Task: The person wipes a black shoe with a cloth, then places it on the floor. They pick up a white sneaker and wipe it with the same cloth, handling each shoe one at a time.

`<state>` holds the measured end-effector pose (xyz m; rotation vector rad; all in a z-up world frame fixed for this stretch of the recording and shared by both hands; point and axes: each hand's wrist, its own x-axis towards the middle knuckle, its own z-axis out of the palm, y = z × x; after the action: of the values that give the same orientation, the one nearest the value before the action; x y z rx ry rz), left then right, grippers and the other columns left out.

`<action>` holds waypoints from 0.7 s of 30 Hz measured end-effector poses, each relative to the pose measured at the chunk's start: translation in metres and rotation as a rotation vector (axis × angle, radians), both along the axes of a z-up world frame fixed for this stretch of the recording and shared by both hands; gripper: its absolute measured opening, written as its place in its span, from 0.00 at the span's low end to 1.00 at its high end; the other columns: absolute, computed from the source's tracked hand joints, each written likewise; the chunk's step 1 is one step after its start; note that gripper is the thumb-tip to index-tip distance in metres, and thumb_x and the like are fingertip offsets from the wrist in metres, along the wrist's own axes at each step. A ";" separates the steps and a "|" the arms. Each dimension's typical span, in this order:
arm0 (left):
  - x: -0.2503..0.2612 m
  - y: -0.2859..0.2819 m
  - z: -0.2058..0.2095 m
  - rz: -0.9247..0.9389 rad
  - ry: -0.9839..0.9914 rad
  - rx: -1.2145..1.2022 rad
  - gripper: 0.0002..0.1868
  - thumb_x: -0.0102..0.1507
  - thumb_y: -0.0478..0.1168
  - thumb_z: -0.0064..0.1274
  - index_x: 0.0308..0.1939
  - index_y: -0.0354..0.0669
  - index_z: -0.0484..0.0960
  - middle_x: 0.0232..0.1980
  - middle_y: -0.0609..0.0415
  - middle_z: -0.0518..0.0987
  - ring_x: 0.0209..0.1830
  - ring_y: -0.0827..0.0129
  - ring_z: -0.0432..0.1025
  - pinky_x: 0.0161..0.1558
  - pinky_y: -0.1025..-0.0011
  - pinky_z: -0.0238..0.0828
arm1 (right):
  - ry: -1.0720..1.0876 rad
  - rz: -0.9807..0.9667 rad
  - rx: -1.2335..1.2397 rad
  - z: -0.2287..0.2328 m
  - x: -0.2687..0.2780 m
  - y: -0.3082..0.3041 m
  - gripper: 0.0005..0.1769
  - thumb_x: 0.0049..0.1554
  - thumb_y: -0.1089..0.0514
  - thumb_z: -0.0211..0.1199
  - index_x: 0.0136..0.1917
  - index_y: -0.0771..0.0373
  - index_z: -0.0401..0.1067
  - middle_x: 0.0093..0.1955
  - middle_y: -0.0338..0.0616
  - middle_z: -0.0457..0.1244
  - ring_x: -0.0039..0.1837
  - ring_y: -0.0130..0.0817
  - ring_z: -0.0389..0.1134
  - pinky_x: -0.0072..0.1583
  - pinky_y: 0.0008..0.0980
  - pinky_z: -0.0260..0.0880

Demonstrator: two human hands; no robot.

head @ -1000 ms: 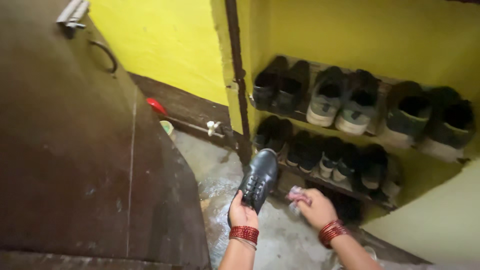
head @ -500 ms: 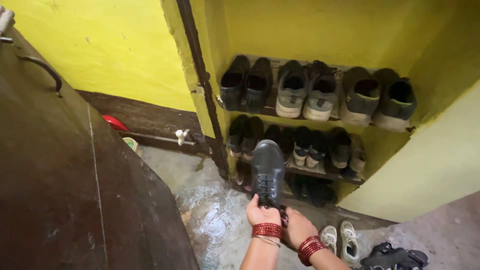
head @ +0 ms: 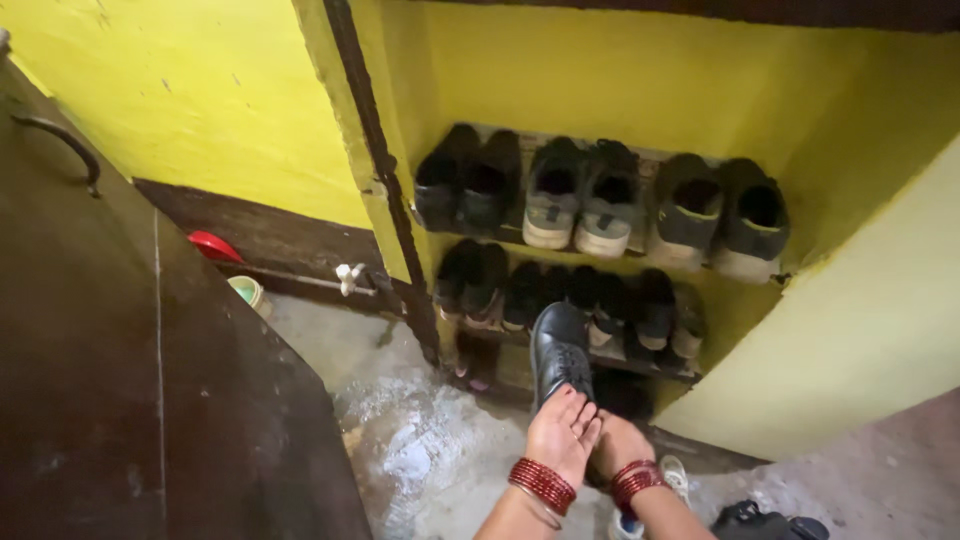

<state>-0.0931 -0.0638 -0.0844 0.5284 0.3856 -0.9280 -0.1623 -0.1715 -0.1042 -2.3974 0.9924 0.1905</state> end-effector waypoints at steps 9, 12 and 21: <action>0.009 -0.010 -0.096 0.020 -0.742 0.475 0.42 0.61 0.42 0.67 0.73 0.32 0.62 0.71 0.40 0.69 0.70 0.61 0.64 0.68 0.63 0.63 | -0.026 0.122 0.016 -0.047 -0.027 -0.083 0.23 0.57 0.41 0.53 0.51 0.61 0.73 0.51 0.58 0.70 0.57 0.57 0.70 0.60 0.51 0.69; 0.003 0.001 -0.107 -0.177 -0.685 0.693 0.52 0.57 0.49 0.71 0.75 0.36 0.55 0.68 0.41 0.69 0.69 0.60 0.66 0.68 0.63 0.65 | -0.026 0.222 0.006 -0.048 -0.019 -0.083 0.23 0.57 0.41 0.53 0.49 0.62 0.74 0.48 0.57 0.71 0.55 0.56 0.71 0.59 0.50 0.70; 0.035 0.029 -0.077 -0.065 -0.625 0.886 0.46 0.50 0.42 0.64 0.71 0.36 0.64 0.56 0.40 0.81 0.52 0.59 0.78 0.55 0.66 0.75 | 0.012 0.415 -0.063 0.027 0.040 -0.037 0.25 0.57 0.35 0.54 0.53 0.54 0.77 0.45 0.50 0.71 0.51 0.52 0.73 0.54 0.48 0.73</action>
<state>-0.0584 -0.0343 -0.1611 1.5988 0.1884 -0.5689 -0.1224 -0.2082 -0.0775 -2.6387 0.4993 0.3265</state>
